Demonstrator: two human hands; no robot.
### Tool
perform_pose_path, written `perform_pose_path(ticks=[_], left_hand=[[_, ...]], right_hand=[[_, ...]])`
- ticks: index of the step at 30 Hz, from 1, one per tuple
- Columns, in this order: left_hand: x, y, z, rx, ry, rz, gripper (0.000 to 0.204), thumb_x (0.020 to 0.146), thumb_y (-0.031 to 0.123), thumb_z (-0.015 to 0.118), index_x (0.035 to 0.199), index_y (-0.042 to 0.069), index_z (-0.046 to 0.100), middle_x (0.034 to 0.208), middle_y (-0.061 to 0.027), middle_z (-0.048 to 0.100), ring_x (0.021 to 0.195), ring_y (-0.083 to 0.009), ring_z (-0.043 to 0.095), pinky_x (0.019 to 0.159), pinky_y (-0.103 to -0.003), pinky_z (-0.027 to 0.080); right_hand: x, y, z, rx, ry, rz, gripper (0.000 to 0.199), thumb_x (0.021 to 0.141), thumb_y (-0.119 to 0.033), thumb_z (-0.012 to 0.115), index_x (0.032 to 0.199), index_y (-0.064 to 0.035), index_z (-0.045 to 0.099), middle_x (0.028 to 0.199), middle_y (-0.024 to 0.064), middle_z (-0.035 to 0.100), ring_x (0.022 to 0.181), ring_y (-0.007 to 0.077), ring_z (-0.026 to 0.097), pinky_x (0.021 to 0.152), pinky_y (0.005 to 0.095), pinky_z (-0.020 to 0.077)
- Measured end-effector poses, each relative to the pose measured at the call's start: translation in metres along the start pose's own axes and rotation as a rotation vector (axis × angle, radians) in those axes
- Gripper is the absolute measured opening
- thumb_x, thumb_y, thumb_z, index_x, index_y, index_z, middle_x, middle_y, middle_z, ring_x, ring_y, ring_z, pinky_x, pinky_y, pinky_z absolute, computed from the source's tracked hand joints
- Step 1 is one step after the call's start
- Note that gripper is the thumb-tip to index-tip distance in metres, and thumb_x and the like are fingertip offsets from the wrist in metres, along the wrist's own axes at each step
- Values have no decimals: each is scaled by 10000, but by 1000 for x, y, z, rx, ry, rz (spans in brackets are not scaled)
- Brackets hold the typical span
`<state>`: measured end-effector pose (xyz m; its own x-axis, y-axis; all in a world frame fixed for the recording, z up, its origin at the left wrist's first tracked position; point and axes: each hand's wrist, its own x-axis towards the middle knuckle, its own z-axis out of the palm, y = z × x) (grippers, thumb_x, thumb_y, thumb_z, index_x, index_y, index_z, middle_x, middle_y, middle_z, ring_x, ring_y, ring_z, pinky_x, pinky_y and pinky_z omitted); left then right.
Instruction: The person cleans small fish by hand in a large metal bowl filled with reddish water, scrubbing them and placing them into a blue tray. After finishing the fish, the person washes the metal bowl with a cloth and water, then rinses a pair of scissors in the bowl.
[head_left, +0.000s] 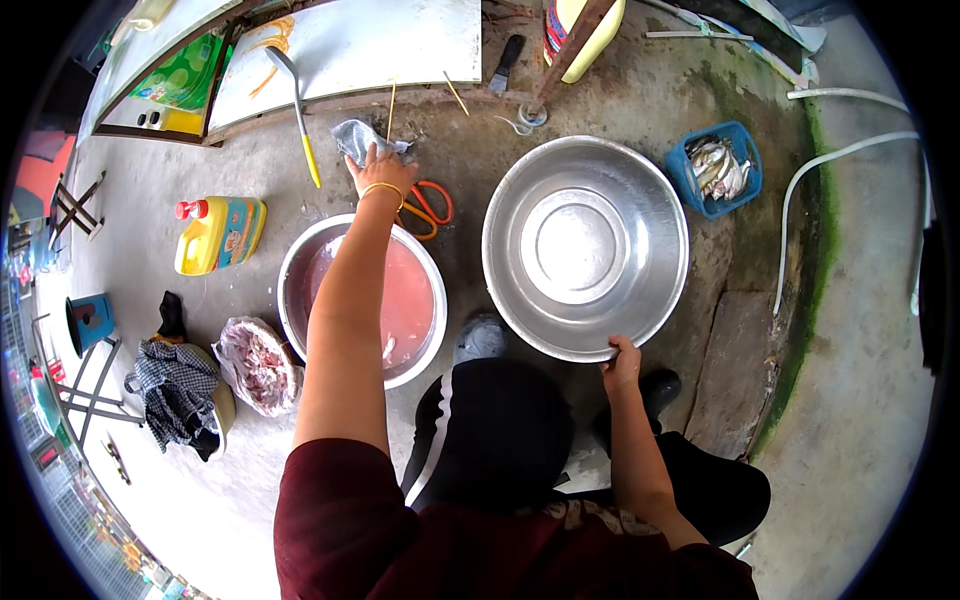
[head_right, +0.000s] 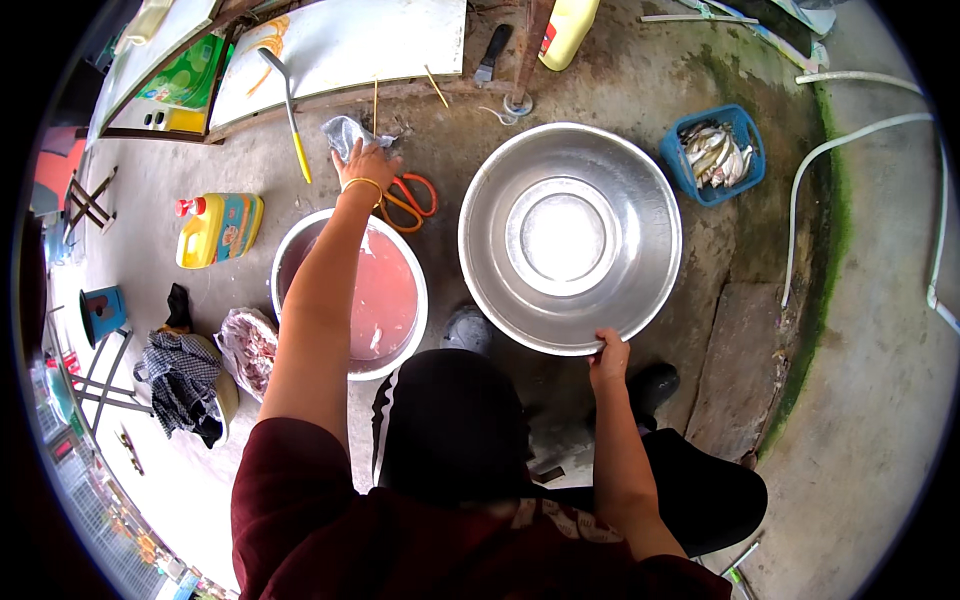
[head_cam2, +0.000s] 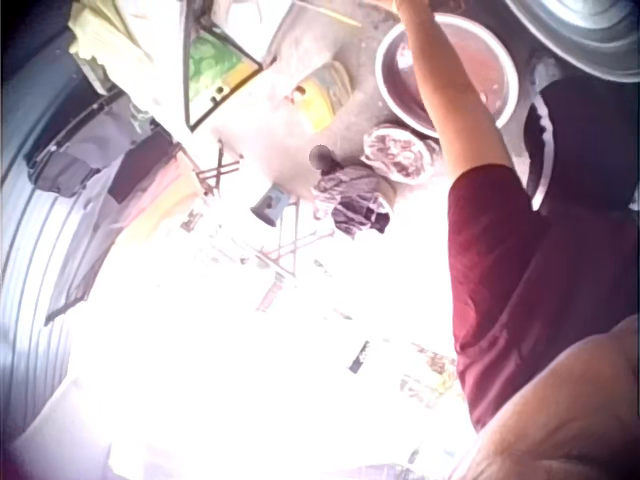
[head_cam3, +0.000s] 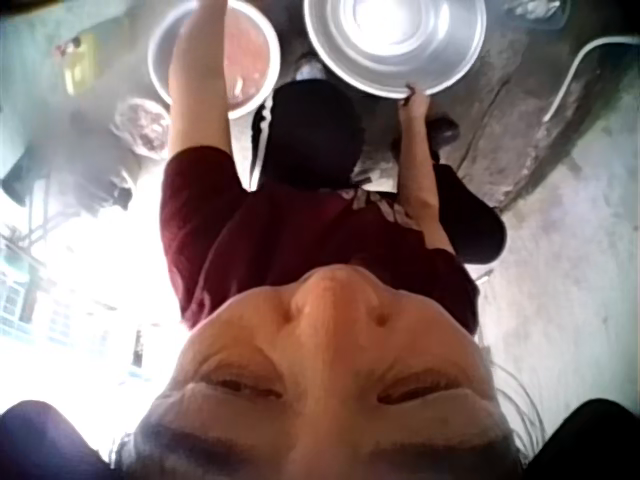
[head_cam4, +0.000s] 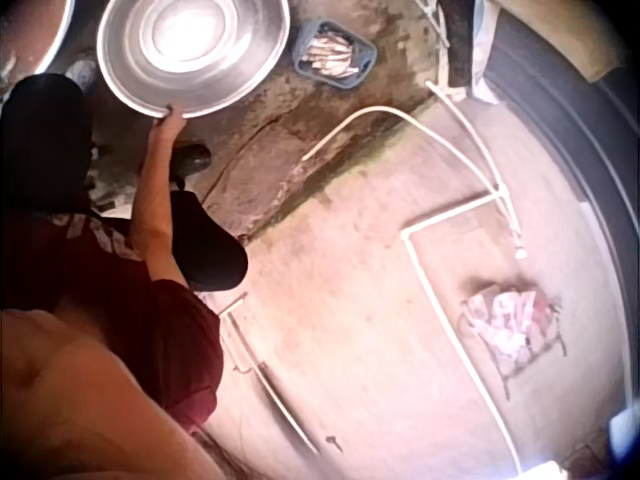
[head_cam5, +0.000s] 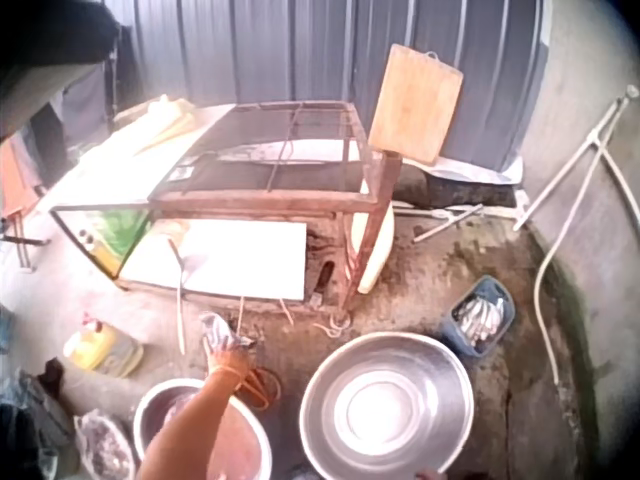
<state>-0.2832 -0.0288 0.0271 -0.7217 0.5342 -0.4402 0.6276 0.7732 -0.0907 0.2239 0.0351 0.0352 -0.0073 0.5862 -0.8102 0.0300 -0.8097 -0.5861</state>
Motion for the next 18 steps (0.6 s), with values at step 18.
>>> perform_pose_path(ticks=[18], left_hand=[[-34, -26, -147, -2103, 262, 79, 321, 946, 236, 564, 1096, -37, 641, 1062, -96, 647, 978, -203, 621, 902, -359, 465]], right_hand=[[16, -7, 9, -2, 262, -259, 353, 900, -227, 614, 1135, 24, 535, 1031, 91, 597, 866, 159, 598, 687, 298, 478]])
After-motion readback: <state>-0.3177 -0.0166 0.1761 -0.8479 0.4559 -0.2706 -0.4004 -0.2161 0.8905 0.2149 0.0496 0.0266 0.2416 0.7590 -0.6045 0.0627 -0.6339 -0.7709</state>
